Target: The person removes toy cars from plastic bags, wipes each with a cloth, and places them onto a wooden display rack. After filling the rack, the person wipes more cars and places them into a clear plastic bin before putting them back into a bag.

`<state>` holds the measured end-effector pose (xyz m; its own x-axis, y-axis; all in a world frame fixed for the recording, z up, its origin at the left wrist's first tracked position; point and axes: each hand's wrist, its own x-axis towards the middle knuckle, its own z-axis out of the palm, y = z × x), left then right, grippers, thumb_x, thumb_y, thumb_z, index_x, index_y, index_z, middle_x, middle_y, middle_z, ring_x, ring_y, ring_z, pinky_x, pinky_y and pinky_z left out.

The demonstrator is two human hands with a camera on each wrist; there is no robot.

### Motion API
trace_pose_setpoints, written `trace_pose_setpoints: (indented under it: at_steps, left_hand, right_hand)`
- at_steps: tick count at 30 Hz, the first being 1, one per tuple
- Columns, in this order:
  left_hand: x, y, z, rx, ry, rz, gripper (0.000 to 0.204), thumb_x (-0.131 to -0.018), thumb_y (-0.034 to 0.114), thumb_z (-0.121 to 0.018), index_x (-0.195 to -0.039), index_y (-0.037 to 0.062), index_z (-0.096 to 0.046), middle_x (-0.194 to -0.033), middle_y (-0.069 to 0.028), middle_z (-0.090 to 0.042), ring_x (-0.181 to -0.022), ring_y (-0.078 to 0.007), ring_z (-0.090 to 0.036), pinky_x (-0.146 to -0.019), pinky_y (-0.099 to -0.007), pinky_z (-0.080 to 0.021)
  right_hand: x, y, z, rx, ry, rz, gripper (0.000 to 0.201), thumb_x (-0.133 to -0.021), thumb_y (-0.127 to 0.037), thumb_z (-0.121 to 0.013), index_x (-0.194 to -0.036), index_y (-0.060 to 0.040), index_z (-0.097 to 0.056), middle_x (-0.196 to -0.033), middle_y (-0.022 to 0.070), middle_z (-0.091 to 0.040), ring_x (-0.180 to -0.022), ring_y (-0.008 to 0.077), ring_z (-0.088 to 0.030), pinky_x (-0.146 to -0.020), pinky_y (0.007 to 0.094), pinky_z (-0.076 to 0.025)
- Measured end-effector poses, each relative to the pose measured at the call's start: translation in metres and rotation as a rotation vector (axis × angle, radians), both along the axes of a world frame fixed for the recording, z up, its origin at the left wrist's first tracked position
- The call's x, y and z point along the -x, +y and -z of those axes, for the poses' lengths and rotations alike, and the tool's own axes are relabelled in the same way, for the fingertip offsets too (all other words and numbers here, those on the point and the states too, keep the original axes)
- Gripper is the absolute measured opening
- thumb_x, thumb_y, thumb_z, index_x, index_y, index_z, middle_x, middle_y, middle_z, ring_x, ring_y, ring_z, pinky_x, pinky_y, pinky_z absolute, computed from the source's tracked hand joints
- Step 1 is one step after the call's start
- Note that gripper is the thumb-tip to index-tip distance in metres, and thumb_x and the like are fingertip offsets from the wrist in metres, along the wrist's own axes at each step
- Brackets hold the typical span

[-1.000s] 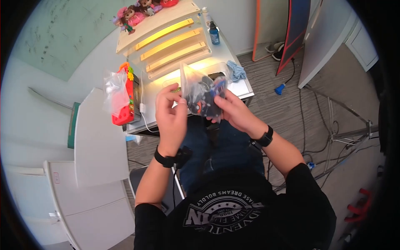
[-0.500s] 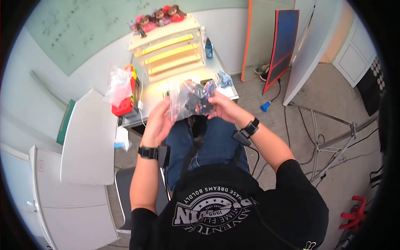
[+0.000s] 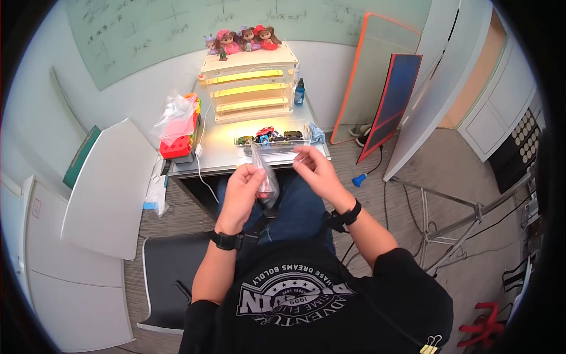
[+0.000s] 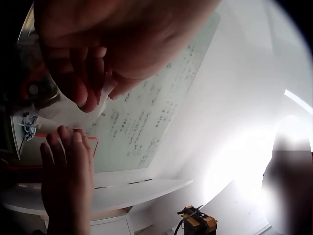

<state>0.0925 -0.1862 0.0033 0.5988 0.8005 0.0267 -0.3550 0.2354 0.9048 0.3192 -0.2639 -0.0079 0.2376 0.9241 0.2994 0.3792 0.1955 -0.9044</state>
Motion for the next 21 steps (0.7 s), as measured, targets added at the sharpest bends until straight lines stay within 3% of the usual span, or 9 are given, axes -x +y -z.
trace_pose_setpoints:
  at_steps: [3,6,9,12,15,16,17,19,21]
  left_hand:
    - [-0.012,-0.015,0.007,-0.114,0.156,-0.016,0.016,-0.103,0.018,-0.069,-0.097,0.0070,-0.060,-0.080,0.0003,-0.067,-0.067,-0.0041,-0.062,-0.058,-0.0201,-0.050]
    - [-0.017,-0.025,0.020,-0.241,0.159,0.018,0.015,-0.104,0.018,-0.069,-0.098,0.0070,-0.059,-0.090,-0.0021,-0.072,-0.074,-0.0032,-0.063,-0.061,-0.0193,-0.050]
    - [-0.012,-0.029,0.024,-0.310,0.164,0.096,0.013,-0.103,0.016,-0.068,-0.098,0.0071,-0.060,-0.088,0.0001,-0.069,-0.076,-0.0035,-0.063,-0.063,-0.0199,-0.050]
    - [-0.007,-0.026,0.022,-0.209,0.186,0.137,0.017,-0.104,0.018,-0.067,-0.092,0.0074,-0.061,-0.084,0.0008,-0.067,-0.075,-0.0039,-0.062,-0.063,-0.0212,-0.050]
    - [-0.002,-0.011,0.026,-0.257,0.145,-0.179,0.024,-0.102,0.016,-0.066,-0.082,0.0036,-0.060,-0.079,0.0003,-0.065,-0.068,-0.0058,-0.059,-0.058,-0.0252,-0.051]
    - [0.004,-0.008,0.024,-0.483,0.412,-0.292,0.026,-0.102,0.013,-0.064,-0.080,0.0016,-0.057,-0.084,-0.0023,-0.062,-0.065,-0.0070,-0.059,-0.056,-0.0252,-0.049]
    - [0.002,-0.011,0.021,-0.477,0.410,-0.294,0.026,-0.102,0.013,-0.064,-0.080,0.0016,-0.057,-0.084,-0.0023,-0.062,-0.065,-0.0070,-0.059,-0.056,-0.0252,-0.049]
    - [-0.009,-0.018,0.013,-0.625,0.246,-0.505,0.026,-0.101,0.013,-0.064,-0.081,-0.0008,-0.055,-0.092,-0.0058,-0.057,-0.061,-0.0098,-0.056,-0.054,-0.0272,-0.046]
    - [-0.015,-0.013,0.013,-0.547,0.235,-0.484,0.024,-0.101,0.012,-0.064,-0.083,-0.0013,-0.057,-0.097,-0.0077,-0.054,-0.065,-0.0111,-0.056,-0.060,-0.0278,-0.047]
  right_hand:
    - [0.028,-0.017,-0.037,0.123,0.157,-0.221,0.026,-0.103,-0.022,-0.069,-0.119,-0.0015,-0.068,-0.099,0.0023,-0.072,-0.089,0.0087,-0.066,-0.080,0.0269,-0.055]
    - [0.035,-0.016,-0.035,0.223,0.100,-0.231,0.021,-0.105,-0.023,-0.066,-0.110,-0.0026,-0.067,-0.093,0.0009,-0.069,-0.083,0.0077,-0.065,-0.074,0.0253,-0.055]
    - [0.032,-0.012,-0.029,0.294,0.114,-0.252,0.019,-0.105,-0.021,-0.065,-0.101,-0.0030,-0.066,-0.085,0.0003,-0.068,-0.077,0.0073,-0.064,-0.071,0.0244,-0.054]
    - [0.026,-0.014,-0.030,0.281,0.148,-0.252,0.018,-0.101,-0.017,-0.065,-0.092,-0.0016,-0.066,-0.080,0.0013,-0.068,-0.072,0.0086,-0.067,-0.067,0.0250,-0.054]
    - [0.016,-0.019,-0.033,0.264,0.120,-0.155,0.018,-0.099,-0.015,-0.064,-0.089,-0.0001,-0.066,-0.078,0.0032,-0.069,-0.072,0.0110,-0.070,-0.066,0.0270,-0.055]
    - [0.012,-0.019,-0.029,0.240,0.104,-0.135,0.017,-0.099,-0.014,-0.063,-0.089,-0.0006,-0.066,-0.078,0.0034,-0.069,-0.072,0.0111,-0.070,-0.066,0.0272,-0.055]
    - [0.007,-0.019,-0.025,0.215,0.088,-0.117,0.017,-0.099,-0.014,-0.063,-0.089,-0.0010,-0.066,-0.078,0.0035,-0.069,-0.072,0.0112,-0.070,-0.065,0.0274,-0.055]
    - [0.000,-0.016,-0.012,0.250,0.135,-0.190,0.023,-0.104,-0.025,-0.061,-0.098,-0.0035,-0.067,-0.086,0.0056,-0.071,-0.081,0.0128,-0.070,-0.074,0.0287,-0.057]
    - [-0.006,-0.012,0.000,0.307,0.509,-0.307,0.036,-0.108,-0.042,-0.055,-0.110,-0.0073,-0.064,-0.103,0.0058,-0.071,-0.098,0.0141,-0.069,-0.087,0.0321,-0.055]
